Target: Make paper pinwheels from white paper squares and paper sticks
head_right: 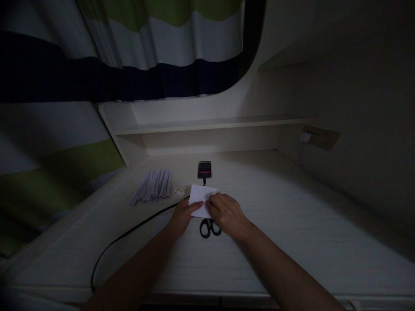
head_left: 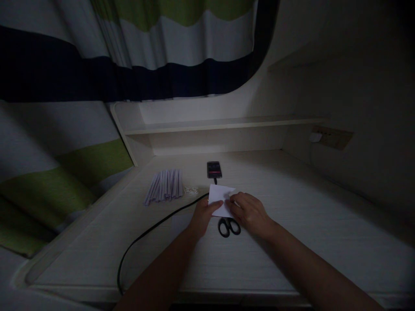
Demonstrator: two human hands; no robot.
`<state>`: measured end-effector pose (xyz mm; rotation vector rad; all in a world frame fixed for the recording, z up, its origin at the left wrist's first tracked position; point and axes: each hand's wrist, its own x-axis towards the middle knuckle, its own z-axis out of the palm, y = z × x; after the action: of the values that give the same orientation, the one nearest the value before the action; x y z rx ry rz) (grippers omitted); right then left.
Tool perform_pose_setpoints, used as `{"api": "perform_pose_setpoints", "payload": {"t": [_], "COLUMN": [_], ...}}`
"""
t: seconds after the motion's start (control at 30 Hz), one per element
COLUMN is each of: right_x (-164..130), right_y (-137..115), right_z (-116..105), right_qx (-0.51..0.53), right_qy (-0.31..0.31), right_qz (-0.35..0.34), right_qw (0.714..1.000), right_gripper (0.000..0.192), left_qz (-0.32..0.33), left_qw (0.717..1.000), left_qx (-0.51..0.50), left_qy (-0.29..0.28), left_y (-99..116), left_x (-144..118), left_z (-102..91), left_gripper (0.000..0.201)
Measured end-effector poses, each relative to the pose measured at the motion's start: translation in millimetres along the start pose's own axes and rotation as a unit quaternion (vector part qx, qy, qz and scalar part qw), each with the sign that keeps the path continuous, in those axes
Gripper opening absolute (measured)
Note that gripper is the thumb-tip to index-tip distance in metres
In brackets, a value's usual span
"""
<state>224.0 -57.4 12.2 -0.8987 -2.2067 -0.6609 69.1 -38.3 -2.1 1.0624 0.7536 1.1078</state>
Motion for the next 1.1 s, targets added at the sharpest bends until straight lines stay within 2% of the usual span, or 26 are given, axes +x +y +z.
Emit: {"api": "perform_pose_setpoints", "payload": {"t": [0.13, 0.23, 0.33, 0.4, 0.43, 0.53, 0.63, 0.7, 0.8, 0.87, 1.1], "right_x": [0, -3, -3, -1, 0, 4, 4, 2, 0, 0, 4], "right_y": [0, 1, 2, 4, 6, 9, 8, 5, 2, 2, 1], "right_z": [1, 3, 5, 5, 5, 9, 18, 23, 27, 25, 20], "right_qx": [-0.002, 0.040, 0.150, 0.233, 0.273, 0.409, 0.532, 0.573, 0.596, 0.601, 0.606], "right_qy": [-0.004, -0.005, 0.031, 0.063, 0.071, 0.031, -0.031, -0.040, -0.031, -0.030, -0.007], "right_qz": [0.007, 0.019, 0.101, 0.220, 0.287, 0.443, 0.498, 0.515, 0.535, 0.540, 0.560], "right_qw": [1.000, 0.999, 0.983, 0.945, 0.915, 0.797, 0.684, 0.636, 0.598, 0.589, 0.565], "right_gripper": [0.021, 0.018, 0.015, 0.017, 0.019, 0.023, 0.026, 0.027, 0.025, 0.023, 0.020], "left_qz": [-0.003, 0.000, 0.002, 0.003, 0.005, 0.022, 0.056, 0.070, 0.067, 0.061, 0.008], "left_qw": [1.000, 1.000, 1.000, 0.999, 0.998, 0.995, 0.988, 0.984, 0.984, 0.986, 0.992], "left_qx": [-0.003, 0.003, 0.024, 0.046, 0.058, 0.094, 0.141, 0.164, 0.163, 0.152, 0.125], "left_qy": [0.002, -0.003, 0.006, 0.022, 0.028, 0.025, 0.010, 0.003, -0.021, -0.031, -0.006], "left_y": [-1, 1, 1, 0, -1, -4, -6, -8, -10, -10, -5], "left_x": [0, -1, -1, 0, 0, 1, 2, 3, 4, 4, 2], "left_z": [-0.5, 0.0, -0.3, -1.1, -1.5, -2.5, -3.8, -4.7, -5.4, -5.2, -4.8], "left_gripper": [0.029, 0.027, 0.027, 0.029, 0.029, 0.029, 0.029, 0.030, 0.029, 0.027, 0.026]}}
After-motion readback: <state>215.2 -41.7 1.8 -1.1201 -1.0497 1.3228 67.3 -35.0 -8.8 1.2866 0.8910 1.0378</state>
